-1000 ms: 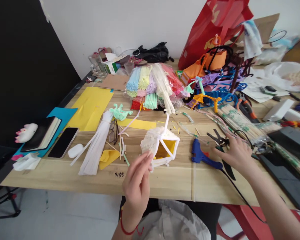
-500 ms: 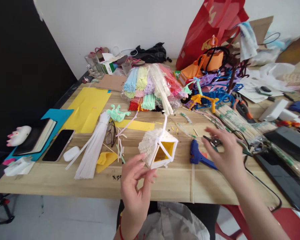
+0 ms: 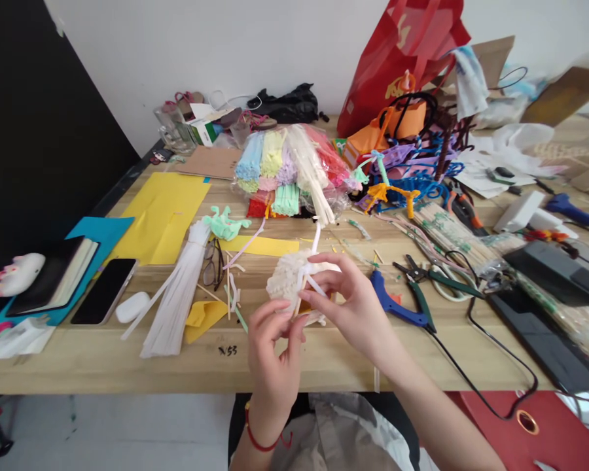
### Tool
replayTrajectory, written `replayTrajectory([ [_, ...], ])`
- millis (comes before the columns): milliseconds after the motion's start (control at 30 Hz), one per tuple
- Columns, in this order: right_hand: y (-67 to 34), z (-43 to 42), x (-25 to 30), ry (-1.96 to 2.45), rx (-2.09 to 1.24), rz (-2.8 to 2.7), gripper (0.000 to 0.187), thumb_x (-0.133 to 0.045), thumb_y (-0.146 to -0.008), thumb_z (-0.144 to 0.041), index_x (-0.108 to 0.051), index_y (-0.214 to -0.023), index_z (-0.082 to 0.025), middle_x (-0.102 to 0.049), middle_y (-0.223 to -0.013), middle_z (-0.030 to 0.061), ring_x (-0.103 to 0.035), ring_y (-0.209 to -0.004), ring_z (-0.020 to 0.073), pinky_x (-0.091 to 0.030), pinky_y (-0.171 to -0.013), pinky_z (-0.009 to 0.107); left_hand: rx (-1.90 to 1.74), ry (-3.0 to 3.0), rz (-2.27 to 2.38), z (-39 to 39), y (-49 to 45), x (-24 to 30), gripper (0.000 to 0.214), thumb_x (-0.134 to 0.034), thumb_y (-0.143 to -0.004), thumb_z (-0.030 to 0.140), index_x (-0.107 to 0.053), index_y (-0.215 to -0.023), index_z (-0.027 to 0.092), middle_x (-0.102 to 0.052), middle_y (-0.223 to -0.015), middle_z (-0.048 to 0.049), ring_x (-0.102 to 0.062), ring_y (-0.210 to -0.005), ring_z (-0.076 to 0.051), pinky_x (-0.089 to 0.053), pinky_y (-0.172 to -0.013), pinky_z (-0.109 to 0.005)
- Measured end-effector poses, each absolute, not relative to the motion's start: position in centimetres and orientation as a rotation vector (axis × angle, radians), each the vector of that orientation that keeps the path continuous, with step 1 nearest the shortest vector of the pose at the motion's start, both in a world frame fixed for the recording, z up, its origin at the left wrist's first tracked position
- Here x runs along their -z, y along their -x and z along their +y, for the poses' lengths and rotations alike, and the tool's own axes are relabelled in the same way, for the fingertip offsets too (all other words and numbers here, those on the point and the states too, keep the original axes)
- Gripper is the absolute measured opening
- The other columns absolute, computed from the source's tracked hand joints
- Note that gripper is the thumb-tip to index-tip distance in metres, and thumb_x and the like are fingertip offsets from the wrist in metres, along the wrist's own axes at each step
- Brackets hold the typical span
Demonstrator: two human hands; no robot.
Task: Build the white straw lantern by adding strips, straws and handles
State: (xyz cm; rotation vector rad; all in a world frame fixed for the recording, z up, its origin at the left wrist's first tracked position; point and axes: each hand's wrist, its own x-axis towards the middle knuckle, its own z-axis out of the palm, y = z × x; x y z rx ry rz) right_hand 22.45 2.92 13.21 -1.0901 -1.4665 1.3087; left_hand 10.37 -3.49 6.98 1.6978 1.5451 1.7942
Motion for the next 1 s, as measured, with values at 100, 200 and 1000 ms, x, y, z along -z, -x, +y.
replayTrajectory([
  [100, -22.4, 3.0, -13.3, 1.112, -1.315, -1.425, 0.037, -0.071, -0.076, -0.026, -0.052, -0.108, -0.024, -0.068, -0.072, -0.0032, -0.064, -0.064, 0.0136, -0.047, -0.057, 0.026, -1.795, -1.724, 1.608, -3.7, -10.1, -6.8, 0.033, -0.069, -0.08, 0.008, -0.051, -0.106, 0.02, -0.055, -0.105, -0.0046, -0.06, -0.071, -0.007, -0.054, -0.055, -0.018],
  [200, -22.4, 3.0, -13.5, 1.123, -1.352, -1.383, 0.039, -0.074, -0.073, -0.029, -0.052, -0.105, -0.022, -0.068, -0.069, -0.0039, -0.062, -0.06, 0.0127, -0.045, -0.055, 0.026, -1.785, -1.751, 1.63, -4.0, -9.8, -6.3, 0.035, -0.074, -0.076, 0.014, -0.052, -0.102, 0.02, -0.054, -0.099, -0.0014, -0.054, -0.058, -0.003, -0.053, -0.056, -0.02],
  [1000, -22.1, 3.0, -13.1, 1.15, -1.333, -1.337, 0.043, -0.078, -0.07, -0.035, -0.054, -0.104, -0.022, -0.063, -0.057, -0.0062, -0.049, -0.049, 0.0094, -0.038, -0.053, 0.024, -1.787, -1.494, 1.584, -3.5, -10.1, -6.6, 0.016, -0.069, -0.08, 0.013, -0.055, -0.085, 0.019, -0.057, -0.086, -0.0012, -0.058, -0.078, -0.011, -0.05, -0.065, -0.019],
])
